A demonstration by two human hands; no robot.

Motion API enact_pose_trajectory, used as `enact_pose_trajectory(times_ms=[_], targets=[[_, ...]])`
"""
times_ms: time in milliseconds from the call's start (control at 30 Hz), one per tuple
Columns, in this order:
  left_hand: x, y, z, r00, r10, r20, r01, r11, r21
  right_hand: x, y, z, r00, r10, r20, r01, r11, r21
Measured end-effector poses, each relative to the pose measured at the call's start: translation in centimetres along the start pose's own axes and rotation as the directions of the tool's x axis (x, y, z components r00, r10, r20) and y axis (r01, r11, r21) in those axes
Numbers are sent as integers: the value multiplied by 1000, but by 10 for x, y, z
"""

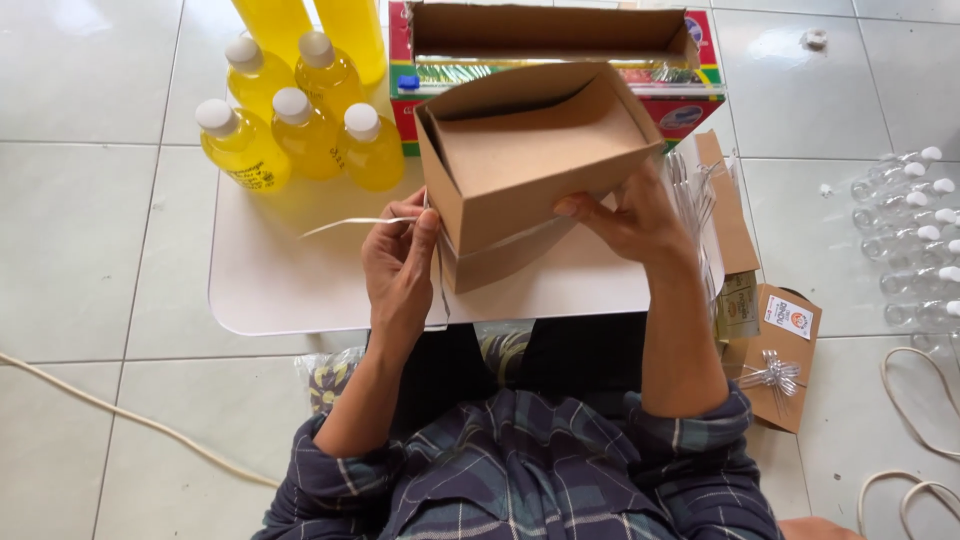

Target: Attaching a decorative bow to a cardboard box and separating plastic ties

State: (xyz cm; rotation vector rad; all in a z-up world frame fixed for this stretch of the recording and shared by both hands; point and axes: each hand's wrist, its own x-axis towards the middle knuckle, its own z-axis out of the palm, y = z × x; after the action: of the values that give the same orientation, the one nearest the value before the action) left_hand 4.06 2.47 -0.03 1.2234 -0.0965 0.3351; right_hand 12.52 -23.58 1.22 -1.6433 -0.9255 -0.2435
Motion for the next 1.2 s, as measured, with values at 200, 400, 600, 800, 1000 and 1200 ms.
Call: enact_pose_trajectory(times_ms=[200,400,600,800,1000,1200], targets=[[-1,-5,-9,997,-46,56,46,999,-1,-24,10,-12,997,80,10,-80,975,209],[2,-8,-11,991,-129,35,128,992,18,25,-14,-9,966,255,-33,-222,893,391],[10,14,-11,967,-223,124,234,969,-76,44,3,-12,898,424,122,-433,794,427],[28,22,-26,950,-144,275,142,989,30,65,-63,-19,697,706,126,-716,673,187],[39,15,-37,928,-132,348,127,991,38,117,-67,-33,665,711,229,-744,658,118],[36,13,-39,949,-70,307,13,983,185,131,-39,-43,677,483,555,-673,711,202]])
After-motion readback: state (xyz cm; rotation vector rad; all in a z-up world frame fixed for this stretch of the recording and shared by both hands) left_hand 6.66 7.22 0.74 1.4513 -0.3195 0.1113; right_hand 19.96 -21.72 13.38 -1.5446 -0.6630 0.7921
